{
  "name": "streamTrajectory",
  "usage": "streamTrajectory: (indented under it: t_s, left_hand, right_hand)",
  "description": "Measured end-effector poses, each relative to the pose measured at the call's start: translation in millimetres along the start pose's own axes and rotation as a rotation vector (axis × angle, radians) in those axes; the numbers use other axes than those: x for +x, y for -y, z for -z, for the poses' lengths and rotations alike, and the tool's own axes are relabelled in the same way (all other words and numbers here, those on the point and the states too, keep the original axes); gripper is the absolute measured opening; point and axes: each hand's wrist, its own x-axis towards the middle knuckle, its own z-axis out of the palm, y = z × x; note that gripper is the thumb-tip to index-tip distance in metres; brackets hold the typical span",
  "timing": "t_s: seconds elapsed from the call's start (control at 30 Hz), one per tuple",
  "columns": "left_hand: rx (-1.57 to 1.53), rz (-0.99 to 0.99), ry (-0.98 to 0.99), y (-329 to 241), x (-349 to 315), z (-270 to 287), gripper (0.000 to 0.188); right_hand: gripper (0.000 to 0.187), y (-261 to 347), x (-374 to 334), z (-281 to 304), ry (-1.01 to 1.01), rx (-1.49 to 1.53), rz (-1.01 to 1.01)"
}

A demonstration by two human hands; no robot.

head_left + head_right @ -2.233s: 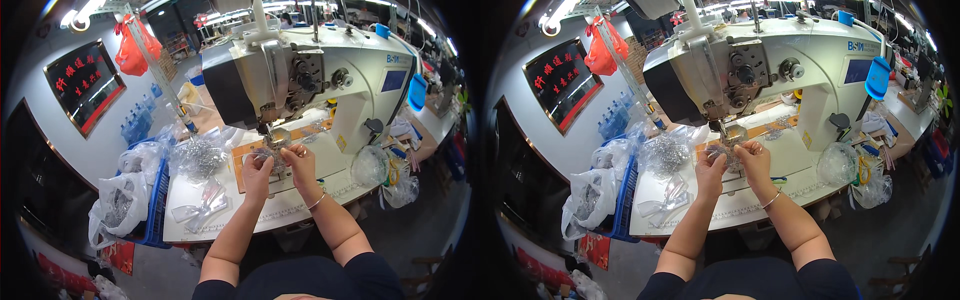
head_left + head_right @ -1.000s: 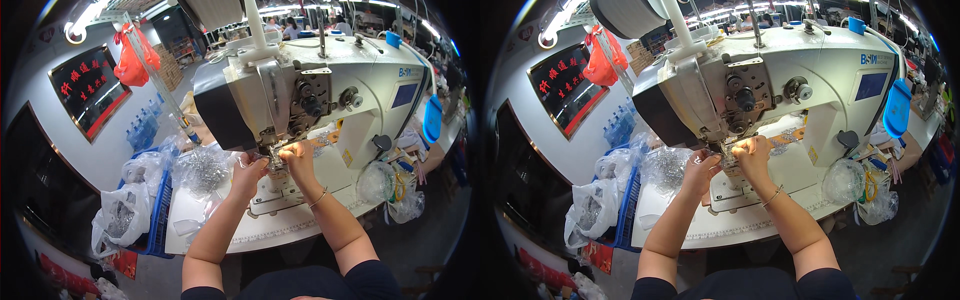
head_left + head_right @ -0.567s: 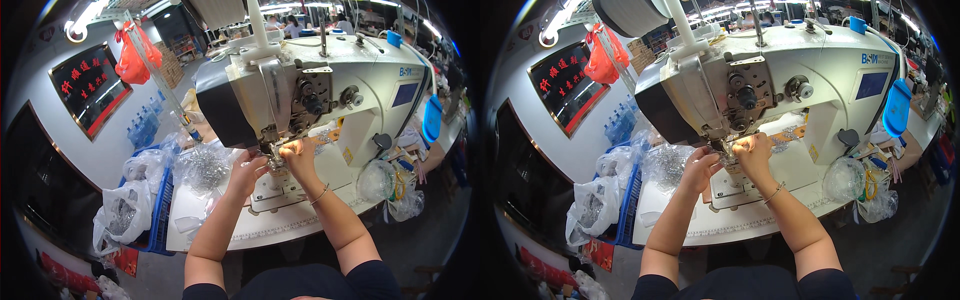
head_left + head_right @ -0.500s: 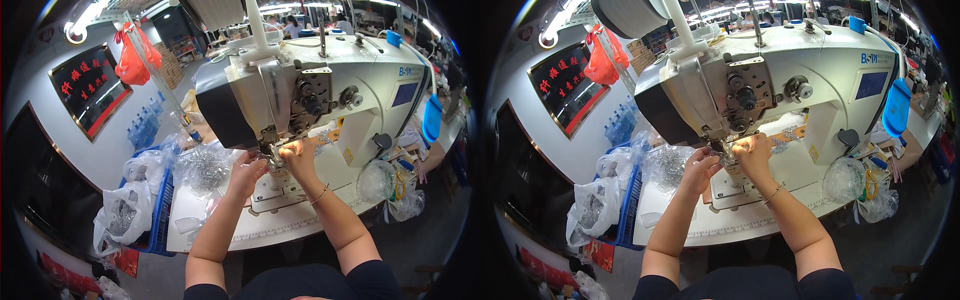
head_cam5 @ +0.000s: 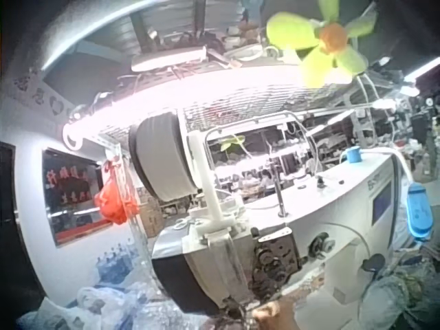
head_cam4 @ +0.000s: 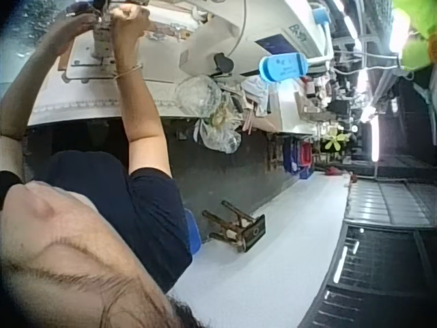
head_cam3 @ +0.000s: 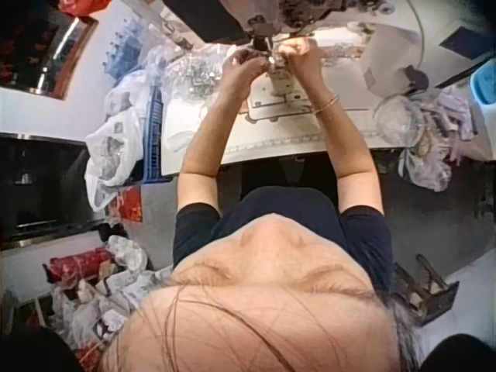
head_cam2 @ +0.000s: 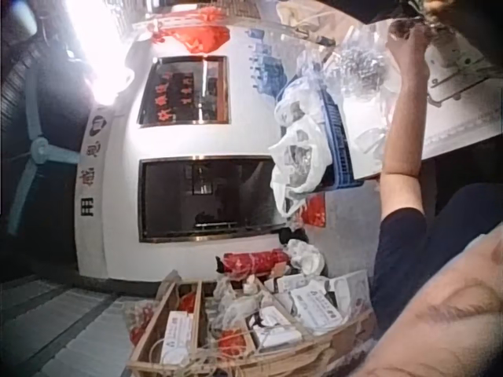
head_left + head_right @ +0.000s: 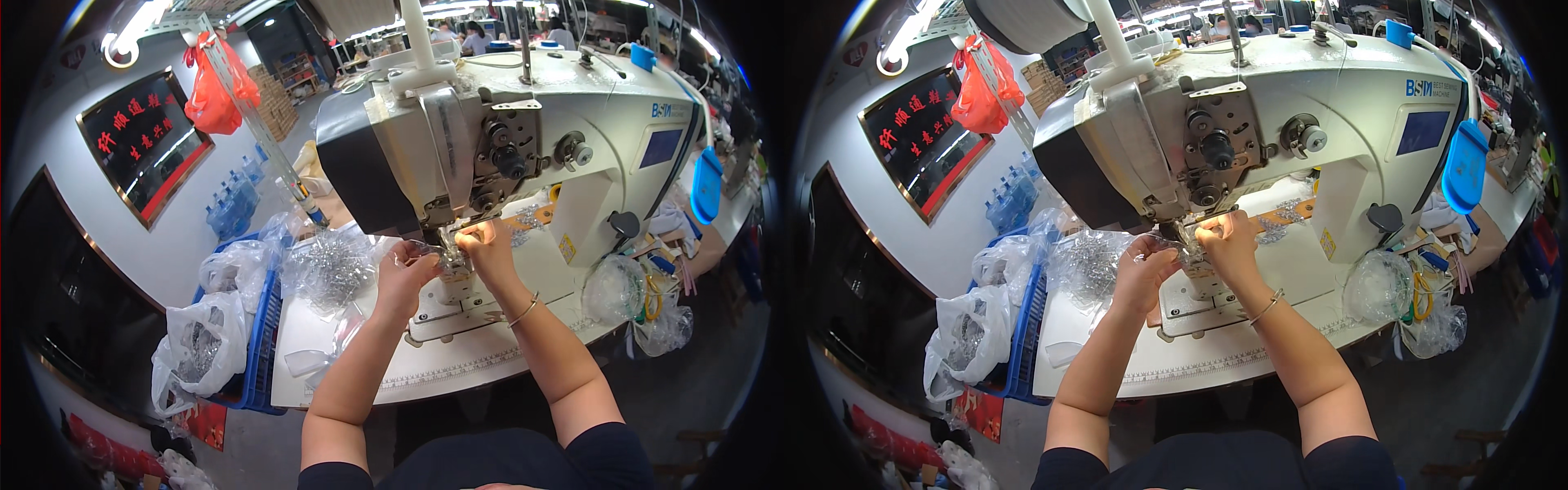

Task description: The person sews small, shiny, silver decorative items using a sewing machine. They repeatedly pick up items, place them under the needle, sew, and then trim the threads with scissors. The person handles the items one at a time and places finished pieces on the table.

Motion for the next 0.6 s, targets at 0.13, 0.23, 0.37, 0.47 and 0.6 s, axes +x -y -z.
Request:
streamTrajectory:
  t_s: [0.13, 0.23, 0.37, 0.47, 0.6]
  left_hand:
    - [-0.039, -0.023, 0.001, 1.1, -3.5, -3.2, 0.025]
    - [-0.034, -0.025, 0.005, 0.2, -3.3, -3.1, 0.025]
    - [-0.036, 0.007, 0.007, 0.5, -2.2, -1.4, 0.024]
    - [-0.129, 0.032, 0.039, 4.7, 0.4, 2.4, 0.026]
    - [-0.233, 0.012, 0.069, 20.0, -22.1, 3.5, 0.036]
  right_hand:
    - [0.019, -3.7, -3.4, 1.8, -0.003, 0.096, -0.016]
    - [0.016, 4.8, -7.0, 2.4, -0.053, 0.081, 0.017]
    - [0.014, 5.0, -6.5, 1.1, -0.061, 0.071, 0.030]
    - [0.015, -1.0, -11.8, -1.8, -0.086, 0.052, 0.110]
    - [0.020, -12.4, -44.6, 2.9, -0.141, 0.011, 0.351]
